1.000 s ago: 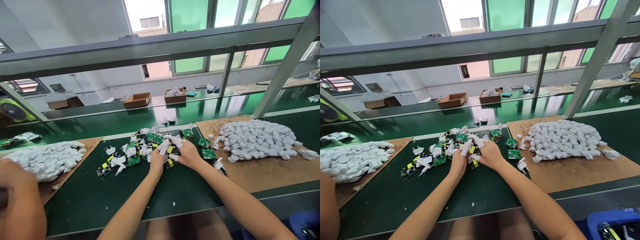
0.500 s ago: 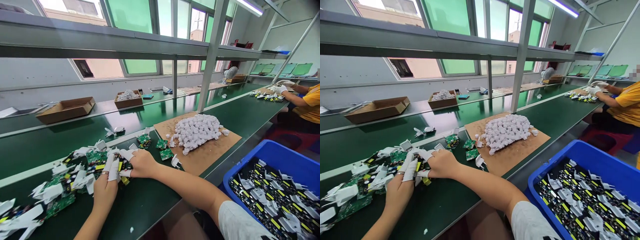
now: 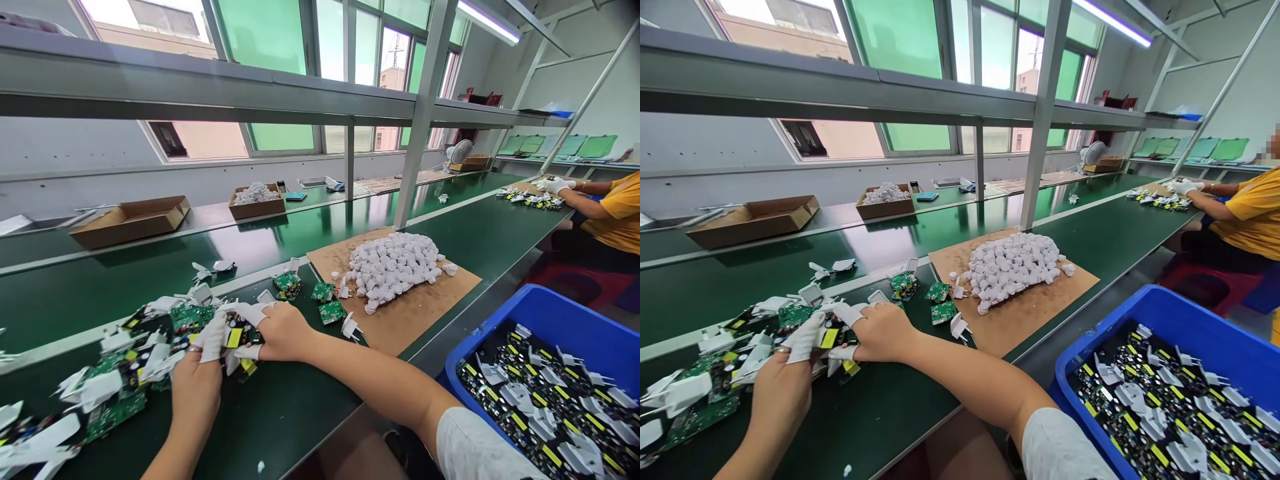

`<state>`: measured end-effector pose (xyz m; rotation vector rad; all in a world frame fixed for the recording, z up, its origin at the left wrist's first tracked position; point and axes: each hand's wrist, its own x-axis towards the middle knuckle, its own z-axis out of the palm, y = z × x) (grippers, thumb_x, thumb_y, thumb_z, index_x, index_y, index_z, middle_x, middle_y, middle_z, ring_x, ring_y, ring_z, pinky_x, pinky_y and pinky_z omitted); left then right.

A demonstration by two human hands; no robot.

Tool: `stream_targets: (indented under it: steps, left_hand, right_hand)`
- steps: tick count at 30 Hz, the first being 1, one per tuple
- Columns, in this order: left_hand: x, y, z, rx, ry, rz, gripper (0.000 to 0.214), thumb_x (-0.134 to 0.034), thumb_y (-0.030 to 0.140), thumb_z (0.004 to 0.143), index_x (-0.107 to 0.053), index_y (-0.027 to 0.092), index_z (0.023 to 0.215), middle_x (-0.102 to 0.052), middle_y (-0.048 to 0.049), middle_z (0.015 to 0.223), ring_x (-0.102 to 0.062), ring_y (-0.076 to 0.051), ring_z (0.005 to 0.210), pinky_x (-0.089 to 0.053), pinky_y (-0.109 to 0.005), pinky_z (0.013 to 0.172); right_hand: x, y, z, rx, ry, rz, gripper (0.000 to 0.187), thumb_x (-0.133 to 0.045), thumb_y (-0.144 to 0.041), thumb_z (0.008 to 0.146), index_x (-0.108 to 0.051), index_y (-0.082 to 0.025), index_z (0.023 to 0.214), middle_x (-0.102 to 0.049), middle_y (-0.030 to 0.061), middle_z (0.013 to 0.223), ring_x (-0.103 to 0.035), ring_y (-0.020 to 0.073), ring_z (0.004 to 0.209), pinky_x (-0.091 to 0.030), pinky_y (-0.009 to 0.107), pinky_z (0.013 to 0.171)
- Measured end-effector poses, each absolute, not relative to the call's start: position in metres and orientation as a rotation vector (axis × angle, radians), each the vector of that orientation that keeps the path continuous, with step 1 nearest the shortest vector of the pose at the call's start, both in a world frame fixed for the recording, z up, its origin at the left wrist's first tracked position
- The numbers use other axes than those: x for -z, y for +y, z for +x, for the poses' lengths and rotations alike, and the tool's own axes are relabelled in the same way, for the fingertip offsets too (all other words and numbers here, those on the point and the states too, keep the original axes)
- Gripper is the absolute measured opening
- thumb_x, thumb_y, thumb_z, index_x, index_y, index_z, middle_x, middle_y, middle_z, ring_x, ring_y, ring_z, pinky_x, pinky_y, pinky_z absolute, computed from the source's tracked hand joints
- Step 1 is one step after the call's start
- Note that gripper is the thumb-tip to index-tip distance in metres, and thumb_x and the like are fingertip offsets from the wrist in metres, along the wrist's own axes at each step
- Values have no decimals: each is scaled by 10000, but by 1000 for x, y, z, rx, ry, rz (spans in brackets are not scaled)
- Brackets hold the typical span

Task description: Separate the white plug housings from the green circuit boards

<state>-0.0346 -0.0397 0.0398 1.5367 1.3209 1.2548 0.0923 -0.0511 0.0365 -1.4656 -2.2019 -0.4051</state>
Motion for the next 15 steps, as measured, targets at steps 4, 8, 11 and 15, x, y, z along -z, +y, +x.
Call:
stream_targets:
  steps: [4,8,11,15]
  left_hand:
    - [-37,-36,-38,-1205,1478,1715,467,-422,569,638,-629,171,771,-611,-62,705,-528,-260,830,-406,-367,776]
    - [-29,-30,-35,-1178,1491,1889,430,-378,518,670,-622,164,683,-594,-83,634,-539,-260,758,-407,-356,728]
    - [-25,-20,-34,-1153,1325,1866,410,-343,464,709,-620,163,733,-611,-76,692,-549,-231,772,-416,-308,703]
    - [-28,-13,-36,-995,1366,2076,403,-287,372,790,-607,141,710,-608,-87,696,-554,-200,756,-403,-269,673]
  right_hand:
    - [-38,-54,92,434,-2309,-1487,411,-455,-500,757,-564,-125,885,-575,103,854,-518,206,755,-403,311,666]
    - [-44,-56,94,404,-2373,-1514,392,-489,-468,740,-583,-109,866,-582,112,888,-521,227,805,-397,321,714]
    - [-54,-57,100,298,-2303,-1604,478,-544,-418,706,-517,-95,1057,-593,105,894,-530,230,837,-396,304,722]
    - [-77,-51,119,-65,-2178,-1807,425,-551,-397,698,-523,-183,1065,-606,49,892,-555,198,784,-393,236,611]
